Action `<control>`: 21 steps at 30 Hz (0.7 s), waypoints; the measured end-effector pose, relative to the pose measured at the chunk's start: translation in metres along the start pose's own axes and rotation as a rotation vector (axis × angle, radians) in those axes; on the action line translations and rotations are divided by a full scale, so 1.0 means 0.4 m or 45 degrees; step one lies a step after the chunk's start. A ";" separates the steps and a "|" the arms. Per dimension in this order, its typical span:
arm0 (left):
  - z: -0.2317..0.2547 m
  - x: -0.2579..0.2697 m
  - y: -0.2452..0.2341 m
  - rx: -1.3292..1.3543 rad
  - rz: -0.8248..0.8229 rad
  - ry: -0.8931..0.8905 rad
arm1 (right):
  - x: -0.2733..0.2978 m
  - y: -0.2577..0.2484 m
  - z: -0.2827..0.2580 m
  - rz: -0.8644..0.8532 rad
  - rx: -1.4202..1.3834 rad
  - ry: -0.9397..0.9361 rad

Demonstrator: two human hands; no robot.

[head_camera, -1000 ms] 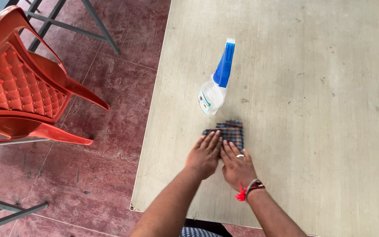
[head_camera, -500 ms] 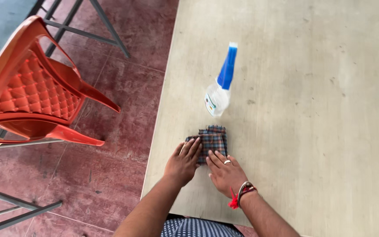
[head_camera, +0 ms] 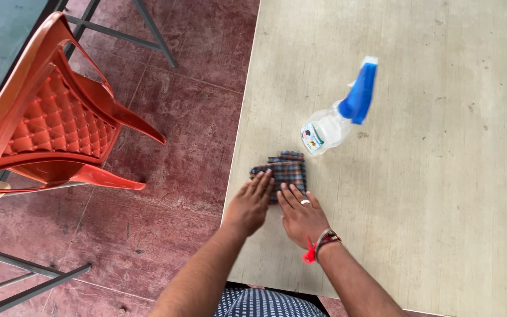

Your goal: The person wipes the surface of a wooden table using a cloth and a spray bottle, then carries the items while walking through a room filled with chairs.

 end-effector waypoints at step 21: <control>0.013 0.036 -0.060 0.308 -0.345 0.036 | 0.006 -0.006 0.000 -0.063 0.136 0.104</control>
Point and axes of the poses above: each hand's wrist, its own x-axis away from the middle knuckle, its own y-axis out of the palm, z = x × y, the point moved 2 cm from there along -x, towards the middle knuckle, and after that the axes turned 13 degrees about -x, right-handed, at the moved point
